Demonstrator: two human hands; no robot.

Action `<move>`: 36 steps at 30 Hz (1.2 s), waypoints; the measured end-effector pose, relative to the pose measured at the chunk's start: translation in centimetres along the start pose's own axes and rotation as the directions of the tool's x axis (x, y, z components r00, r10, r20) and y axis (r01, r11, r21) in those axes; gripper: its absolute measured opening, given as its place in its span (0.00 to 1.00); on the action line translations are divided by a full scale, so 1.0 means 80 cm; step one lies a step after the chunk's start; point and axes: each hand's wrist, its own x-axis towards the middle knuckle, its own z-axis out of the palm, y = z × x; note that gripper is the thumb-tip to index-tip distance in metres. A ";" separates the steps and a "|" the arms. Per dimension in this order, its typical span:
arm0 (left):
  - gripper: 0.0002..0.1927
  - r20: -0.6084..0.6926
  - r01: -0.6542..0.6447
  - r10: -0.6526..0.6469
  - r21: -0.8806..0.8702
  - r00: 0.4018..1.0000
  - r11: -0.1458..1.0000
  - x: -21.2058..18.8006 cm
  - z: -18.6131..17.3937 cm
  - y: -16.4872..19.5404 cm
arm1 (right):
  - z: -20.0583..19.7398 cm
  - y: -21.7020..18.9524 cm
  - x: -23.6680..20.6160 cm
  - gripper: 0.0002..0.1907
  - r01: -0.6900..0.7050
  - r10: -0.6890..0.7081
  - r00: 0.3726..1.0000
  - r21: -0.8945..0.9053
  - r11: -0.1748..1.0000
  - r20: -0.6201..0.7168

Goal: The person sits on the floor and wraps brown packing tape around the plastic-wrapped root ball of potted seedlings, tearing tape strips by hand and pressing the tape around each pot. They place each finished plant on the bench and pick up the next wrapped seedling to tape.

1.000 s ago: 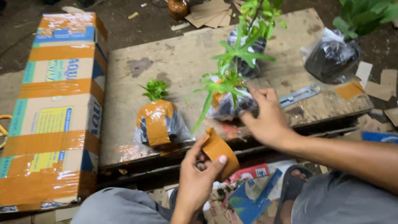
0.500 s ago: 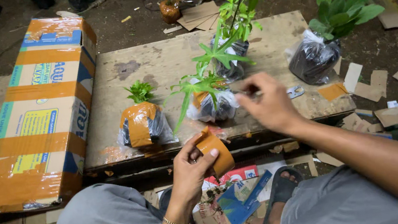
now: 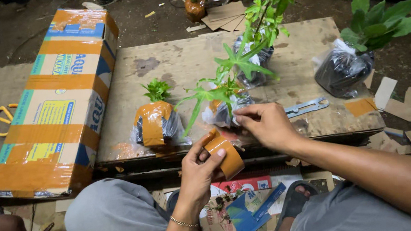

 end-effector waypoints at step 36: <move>0.16 -0.058 -0.269 0.327 0.441 0.943 0.856 -0.012 -0.002 0.015 | -0.022 0.094 0.025 0.36 -0.074 -0.018 0.969 0.358 0.931 0.246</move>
